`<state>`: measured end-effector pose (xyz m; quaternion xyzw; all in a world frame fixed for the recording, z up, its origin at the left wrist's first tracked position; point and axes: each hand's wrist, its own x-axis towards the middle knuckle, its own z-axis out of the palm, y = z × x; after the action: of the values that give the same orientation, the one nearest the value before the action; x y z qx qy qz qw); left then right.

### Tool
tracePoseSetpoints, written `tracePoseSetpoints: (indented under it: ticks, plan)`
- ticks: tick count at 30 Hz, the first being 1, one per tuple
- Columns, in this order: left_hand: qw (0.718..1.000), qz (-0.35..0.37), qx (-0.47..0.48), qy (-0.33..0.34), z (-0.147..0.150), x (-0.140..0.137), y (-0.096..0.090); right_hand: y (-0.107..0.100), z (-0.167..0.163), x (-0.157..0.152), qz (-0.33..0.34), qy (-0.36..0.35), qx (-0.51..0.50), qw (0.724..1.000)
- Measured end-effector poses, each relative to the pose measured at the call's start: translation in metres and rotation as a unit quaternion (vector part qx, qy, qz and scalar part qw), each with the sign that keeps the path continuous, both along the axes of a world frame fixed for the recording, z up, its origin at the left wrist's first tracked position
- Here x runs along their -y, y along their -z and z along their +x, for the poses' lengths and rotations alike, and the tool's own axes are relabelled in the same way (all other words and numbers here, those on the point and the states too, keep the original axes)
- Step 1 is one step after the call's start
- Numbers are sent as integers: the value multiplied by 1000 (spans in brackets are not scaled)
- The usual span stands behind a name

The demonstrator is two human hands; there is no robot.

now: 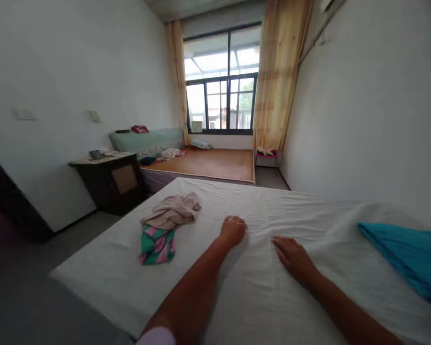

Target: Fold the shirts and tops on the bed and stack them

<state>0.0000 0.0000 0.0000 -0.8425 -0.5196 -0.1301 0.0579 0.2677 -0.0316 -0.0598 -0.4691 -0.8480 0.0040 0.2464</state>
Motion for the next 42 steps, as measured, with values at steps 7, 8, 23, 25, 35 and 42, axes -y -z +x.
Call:
tracePoseSetpoints:
  ticks: [7, 8, 23, 25, 35, 42]
  plan:
    - [962, -31, -53, -266, -137, -2, -75, 5, 18, 0, -33, -45, -32, 998]
    - [957, -38, -60, -282, -155, 2, -81, 4, 19, -1, -38, -44, -36, 998]
    - [977, 117, 133, -122, -41, -37, -146, -14, 34, -4, -189, 28, -347, 918]
    - [981, 76, 171, 56, 5, -21, -134, -17, 49, -9, -229, 79, -437, 866]
    - [915, -270, 212, 211, 13, 10, -41, -16, 112, -28, -114, 255, -590, 758]
    - [927, -196, 304, 102, 11, 4, -12, -24, 88, -19, -199, 189, -283, 919]
